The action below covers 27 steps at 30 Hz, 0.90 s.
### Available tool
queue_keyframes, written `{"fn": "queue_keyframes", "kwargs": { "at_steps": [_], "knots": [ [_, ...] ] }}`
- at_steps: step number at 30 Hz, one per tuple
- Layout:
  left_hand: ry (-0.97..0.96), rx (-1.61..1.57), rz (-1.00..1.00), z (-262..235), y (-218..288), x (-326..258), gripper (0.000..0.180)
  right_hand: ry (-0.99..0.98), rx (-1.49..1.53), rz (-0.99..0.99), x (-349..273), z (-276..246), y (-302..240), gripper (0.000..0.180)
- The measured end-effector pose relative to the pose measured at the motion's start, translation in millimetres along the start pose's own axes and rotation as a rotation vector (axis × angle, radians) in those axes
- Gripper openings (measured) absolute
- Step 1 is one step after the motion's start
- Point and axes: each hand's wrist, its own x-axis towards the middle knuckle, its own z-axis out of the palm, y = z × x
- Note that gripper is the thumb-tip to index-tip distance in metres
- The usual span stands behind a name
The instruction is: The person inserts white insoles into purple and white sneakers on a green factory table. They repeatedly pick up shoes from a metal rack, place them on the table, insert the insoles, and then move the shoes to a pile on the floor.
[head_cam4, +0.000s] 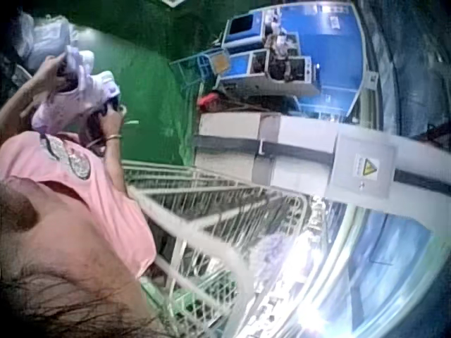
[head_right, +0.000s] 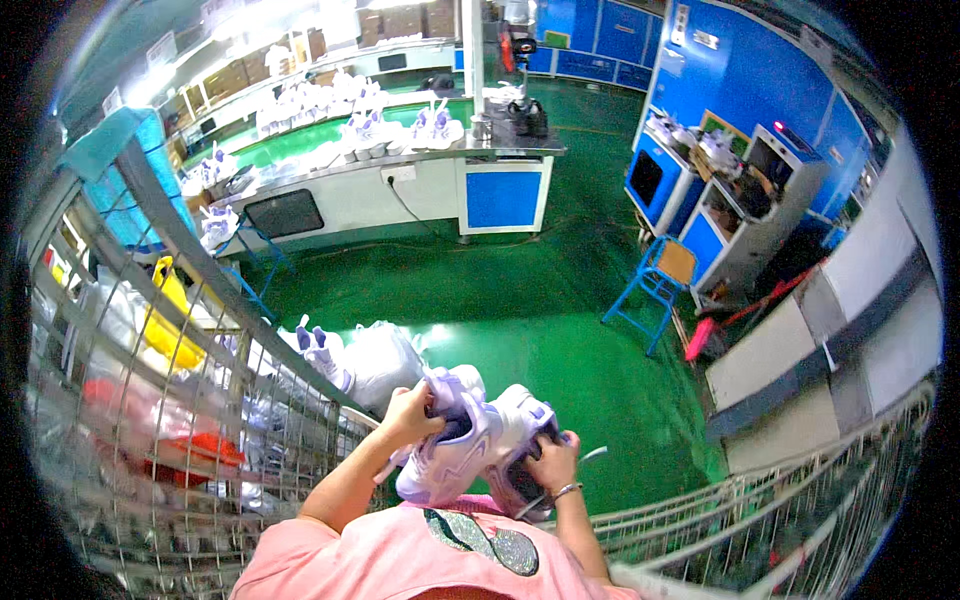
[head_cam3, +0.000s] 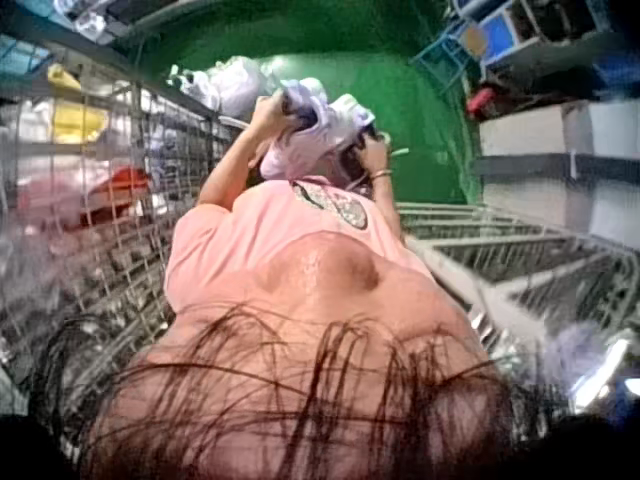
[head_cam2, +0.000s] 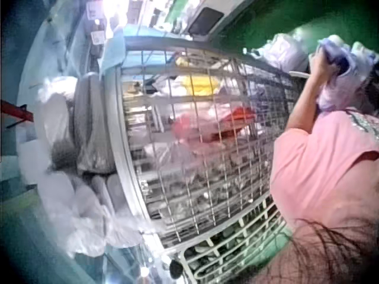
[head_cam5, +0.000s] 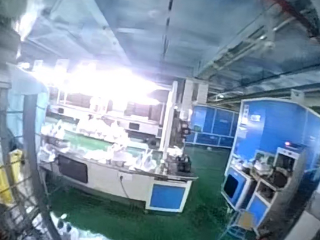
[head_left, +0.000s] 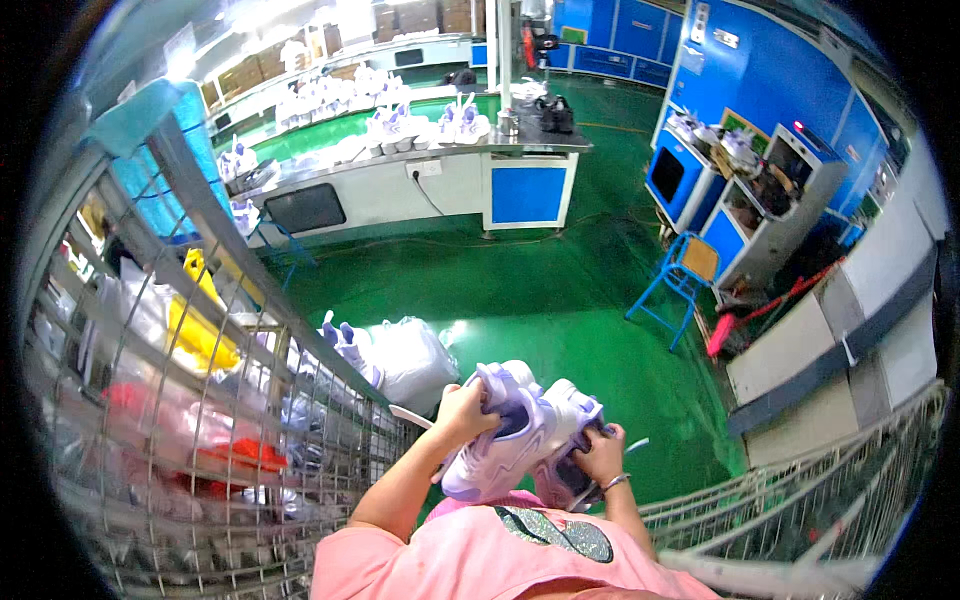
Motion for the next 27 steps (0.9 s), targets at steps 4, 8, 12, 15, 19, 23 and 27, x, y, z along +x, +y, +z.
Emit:
{"fn": "queue_keyframes", "kwargs": {
  "at_steps": [4, 8, 12, 15, 19, 23, 27],
  "knots": [
    [-0.020, 0.060, -0.096, -31, -34, 79, 0.047, -0.076, 0.024, -0.132, 106, 16, -5, 0.038],
    [-0.015, 0.021, -0.080, -49, -80, 172, 0.047, -0.093, 0.137, -0.281, 218, 70, 2, 0.037],
    [-0.042, 0.020, -0.091, -89, -117, 263, 0.046, -0.089, 0.118, -0.463, 338, 86, -5, 0.042],
    [-0.106, 0.073, -0.125, -116, -140, 327, 0.051, -0.112, 0.160, -0.495, 427, 85, -14, 0.047],
    [-0.001, 0.060, -0.214, -161, -187, 386, 0.041, -0.208, 0.137, -0.600, 542, 92, -51, 0.048],
    [0.307, 0.033, -0.394, -188, -257, 415, 0.033, -0.288, 0.087, -0.885, 664, 131, -86, 0.042],
    [0.677, 0.088, -0.663, -226, -298, 401, 0.027, -0.473, 0.156, -1.130, 792, 111, -162, 0.042]
  ]
}}
